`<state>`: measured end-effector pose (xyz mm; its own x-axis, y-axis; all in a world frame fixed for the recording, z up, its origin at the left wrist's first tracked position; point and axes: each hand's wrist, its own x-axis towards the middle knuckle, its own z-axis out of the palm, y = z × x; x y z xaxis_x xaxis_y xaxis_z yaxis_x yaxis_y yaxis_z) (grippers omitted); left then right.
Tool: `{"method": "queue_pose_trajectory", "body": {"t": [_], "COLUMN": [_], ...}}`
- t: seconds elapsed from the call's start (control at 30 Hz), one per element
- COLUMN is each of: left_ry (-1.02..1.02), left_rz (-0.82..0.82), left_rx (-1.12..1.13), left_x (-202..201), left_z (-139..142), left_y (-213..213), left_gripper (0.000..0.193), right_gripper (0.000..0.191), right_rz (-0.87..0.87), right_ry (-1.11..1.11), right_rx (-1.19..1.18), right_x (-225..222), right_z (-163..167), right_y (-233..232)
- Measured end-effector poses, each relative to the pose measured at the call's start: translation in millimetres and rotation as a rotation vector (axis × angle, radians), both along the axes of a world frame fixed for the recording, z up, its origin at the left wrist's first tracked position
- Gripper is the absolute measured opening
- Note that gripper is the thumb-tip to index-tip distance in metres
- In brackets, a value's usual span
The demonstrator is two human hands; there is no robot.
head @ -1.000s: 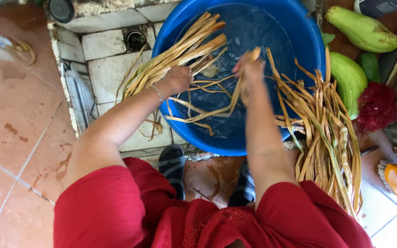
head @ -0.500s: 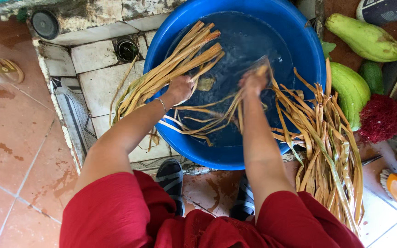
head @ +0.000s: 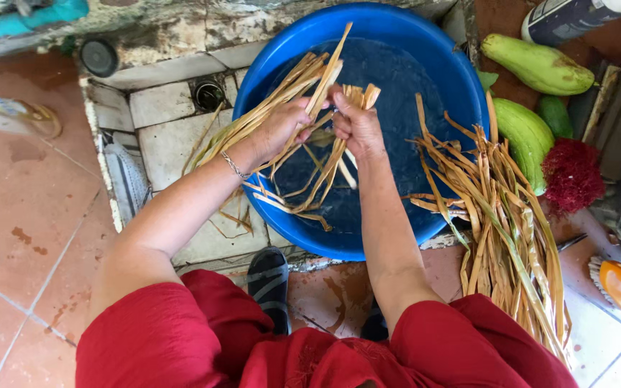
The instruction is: The person repeatedly peels long, dried plant stalks over a blue basin of water, separating the outer layers and placing the peeled pieces into the basin. The person handles the stalks one at a time, peeling them by hand and occasionally rinsing them in the water.
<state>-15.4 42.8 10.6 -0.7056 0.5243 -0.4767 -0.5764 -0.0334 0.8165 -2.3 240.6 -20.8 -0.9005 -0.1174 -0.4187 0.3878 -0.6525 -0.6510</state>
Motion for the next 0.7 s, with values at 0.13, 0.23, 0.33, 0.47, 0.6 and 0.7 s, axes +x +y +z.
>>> {"method": "queue_pose_trajectory", "body": {"t": [0.13,0.23,0.33,0.47,0.6,0.7], "left_ry": [0.147,0.212,0.282,0.408,0.518,1.086], "left_rz": [0.008,0.017,0.081,0.128,0.146,0.099], "left_rx": [0.061,0.054,0.043,-0.057,-0.191,-0.506], "left_x": [7,14,18,18,15,14], "left_z": [43,68,82,82,78,82], "left_y": [-1,-1,-4,-12,-23,-33], "left_gripper": [0.059,0.055,0.053,0.048,0.043,0.035], "right_gripper": [0.035,0.031,0.023,0.016,0.009,0.009], "right_rz": [0.097,0.104,0.079,0.059,0.143,0.111], "right_ry": [0.163,0.228,0.331,0.355,0.412,0.347], "right_rx": [-0.002,0.044,0.309,0.369,0.592,0.711], "right_x": [9,15,19,20,17,12], "right_z": [33,50,66,85,95,91], "right_y": [0,-4,-12,-19,-17,-2]}}
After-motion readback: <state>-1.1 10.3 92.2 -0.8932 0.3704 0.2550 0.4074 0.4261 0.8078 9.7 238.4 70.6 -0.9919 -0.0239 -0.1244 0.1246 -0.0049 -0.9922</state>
